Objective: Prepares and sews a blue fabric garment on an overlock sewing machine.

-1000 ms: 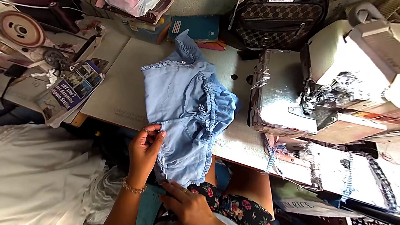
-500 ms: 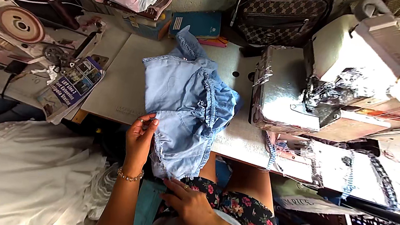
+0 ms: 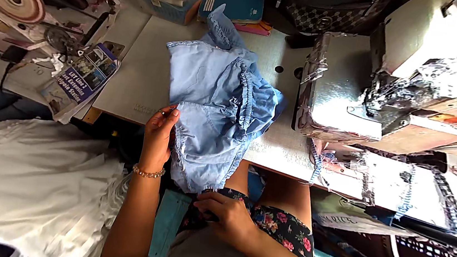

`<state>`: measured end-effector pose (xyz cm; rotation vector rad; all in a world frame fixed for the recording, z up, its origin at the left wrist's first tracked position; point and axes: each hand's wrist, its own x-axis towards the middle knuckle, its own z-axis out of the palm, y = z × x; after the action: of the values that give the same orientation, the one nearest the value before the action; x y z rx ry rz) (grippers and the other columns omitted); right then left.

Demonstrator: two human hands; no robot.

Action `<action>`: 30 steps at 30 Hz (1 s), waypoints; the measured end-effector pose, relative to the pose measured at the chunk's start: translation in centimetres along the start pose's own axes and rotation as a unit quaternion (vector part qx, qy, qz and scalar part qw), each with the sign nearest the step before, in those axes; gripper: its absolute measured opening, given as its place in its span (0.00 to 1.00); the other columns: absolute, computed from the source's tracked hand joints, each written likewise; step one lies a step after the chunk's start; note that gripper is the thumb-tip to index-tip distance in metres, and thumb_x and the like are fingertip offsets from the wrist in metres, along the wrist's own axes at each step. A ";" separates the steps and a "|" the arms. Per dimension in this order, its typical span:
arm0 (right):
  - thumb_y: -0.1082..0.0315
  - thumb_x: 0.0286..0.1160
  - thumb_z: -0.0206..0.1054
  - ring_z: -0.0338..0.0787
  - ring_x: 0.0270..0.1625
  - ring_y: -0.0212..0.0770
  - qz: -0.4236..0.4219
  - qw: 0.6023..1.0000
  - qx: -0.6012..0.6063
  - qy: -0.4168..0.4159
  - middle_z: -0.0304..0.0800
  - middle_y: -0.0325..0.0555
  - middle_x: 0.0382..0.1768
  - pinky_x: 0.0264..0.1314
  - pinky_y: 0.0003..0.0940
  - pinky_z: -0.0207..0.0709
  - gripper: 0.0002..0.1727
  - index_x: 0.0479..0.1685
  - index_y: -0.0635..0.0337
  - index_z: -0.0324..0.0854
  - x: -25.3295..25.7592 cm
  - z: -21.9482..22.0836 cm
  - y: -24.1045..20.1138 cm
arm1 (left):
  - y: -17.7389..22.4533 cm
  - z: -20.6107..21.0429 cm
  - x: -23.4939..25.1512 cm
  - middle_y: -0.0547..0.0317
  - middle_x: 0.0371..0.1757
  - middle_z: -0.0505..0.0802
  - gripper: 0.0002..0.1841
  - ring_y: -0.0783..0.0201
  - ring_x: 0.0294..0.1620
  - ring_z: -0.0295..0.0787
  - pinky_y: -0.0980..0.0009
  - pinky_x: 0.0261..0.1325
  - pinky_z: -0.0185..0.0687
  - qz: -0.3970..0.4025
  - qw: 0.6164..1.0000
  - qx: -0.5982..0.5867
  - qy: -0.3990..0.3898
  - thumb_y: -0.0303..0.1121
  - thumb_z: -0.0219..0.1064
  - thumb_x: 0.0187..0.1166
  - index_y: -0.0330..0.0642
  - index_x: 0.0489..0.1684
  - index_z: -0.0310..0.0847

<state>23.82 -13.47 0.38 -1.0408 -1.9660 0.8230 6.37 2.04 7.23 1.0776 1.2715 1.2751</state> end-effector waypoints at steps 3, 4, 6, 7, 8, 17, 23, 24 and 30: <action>0.77 0.64 0.72 0.98 0.45 0.48 0.026 0.997 0.002 -0.067 0.96 0.50 0.53 0.38 0.47 0.90 0.14 0.49 0.58 0.93 -0.3 -0.1 -0.3 | 0.5 0.1 0.2 0.75 0.44 0.91 0.09 0.81 0.40 0.90 0.81 0.45 0.88 -0.001 1.000 0.000 -0.012 0.34 0.60 0.89 0.51 0.59 0.81; 0.77 0.64 0.72 0.98 0.45 0.50 0.040 0.995 0.002 -0.092 0.96 0.51 0.54 0.39 0.50 0.90 0.15 0.50 0.58 0.93 -0.3 -0.2 -0.5 | 0.7 0.2 0.3 0.76 0.44 0.90 0.09 0.82 0.40 0.89 0.82 0.44 0.87 -0.002 1.000 0.000 -0.013 0.34 0.60 0.89 0.52 0.60 0.80; 0.77 0.67 0.71 0.97 0.49 0.54 0.078 0.987 0.007 -0.140 0.95 0.53 0.56 0.42 0.55 0.89 0.15 0.53 0.58 0.93 -0.1 -0.3 -0.7 | 0.9 0.3 0.4 0.76 0.44 0.90 0.09 0.83 0.40 0.88 0.83 0.44 0.86 -0.001 1.000 -0.004 -0.012 0.33 0.59 0.89 0.52 0.61 0.79; 0.76 0.70 0.69 0.96 0.51 0.55 0.099 0.982 0.016 -0.158 0.94 0.54 0.58 0.45 0.56 0.88 0.15 0.55 0.58 0.92 0.1 -0.4 -0.7 | 0.9 0.4 0.6 0.76 0.44 0.90 0.09 0.83 0.40 0.88 0.82 0.45 0.86 0.001 1.000 -0.013 -0.008 0.32 0.59 0.89 0.52 0.60 0.79; 0.74 0.74 0.68 0.96 0.54 0.55 0.119 0.979 0.031 -0.165 0.94 0.54 0.59 0.50 0.57 0.88 0.14 0.56 0.58 0.92 0.2 -0.4 -0.6 | 0.8 0.6 1.0 0.75 0.43 0.91 0.08 0.81 0.40 0.89 0.81 0.45 0.88 0.001 1.000 -0.028 0.002 0.30 0.58 0.88 0.50 0.58 0.79; 0.71 0.79 0.69 0.93 0.29 0.31 0.457 0.735 0.493 0.084 0.93 0.45 0.41 0.20 0.19 0.77 0.16 0.55 0.61 0.65 1.9 -0.8 -1.0 | 0.8 0.5 1.0 0.78 0.43 0.91 0.08 0.83 0.39 0.89 0.83 0.43 0.87 -0.009 0.999 -0.034 -0.001 0.32 0.59 0.89 0.55 0.57 0.79; 0.62 0.90 0.57 0.78 0.15 0.22 0.549 0.503 0.666 0.039 0.90 0.39 0.32 0.12 0.14 0.68 0.10 0.48 0.58 0.80 3.9 -1.0 -1.2 | 0.4 0.3 0.7 0.76 0.44 0.90 0.09 0.81 0.38 0.89 0.81 0.41 0.88 -0.033 0.999 -0.038 -0.007 0.34 0.59 0.90 0.55 0.61 0.78; 0.64 0.90 0.59 0.78 0.14 0.22 0.542 0.515 0.663 0.030 0.88 0.39 0.26 0.12 0.14 0.67 0.08 0.45 0.57 0.79 4.4 -1.1 -1.6 | 0.4 -0.1 0.5 0.74 0.45 0.90 0.10 0.79 0.38 0.89 0.79 0.41 0.88 -0.032 0.999 -0.020 -0.010 0.34 0.58 0.90 0.53 0.63 0.77; 0.70 0.89 0.57 0.81 0.14 0.25 0.467 0.596 0.653 0.018 0.92 0.45 0.25 0.13 0.13 0.65 0.03 0.50 0.59 0.73 7.9 -1.8 -3.8 | 1.0 -5.8 -4.7 0.59 0.41 0.89 0.16 0.74 0.39 0.86 0.73 0.43 0.84 0.137 0.953 0.270 0.014 0.40 0.63 0.84 0.32 0.52 0.79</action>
<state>20.79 -8.02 6.85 -0.9353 -0.1338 2.2282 1.06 -3.26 8.17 1.6759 1.5814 1.1683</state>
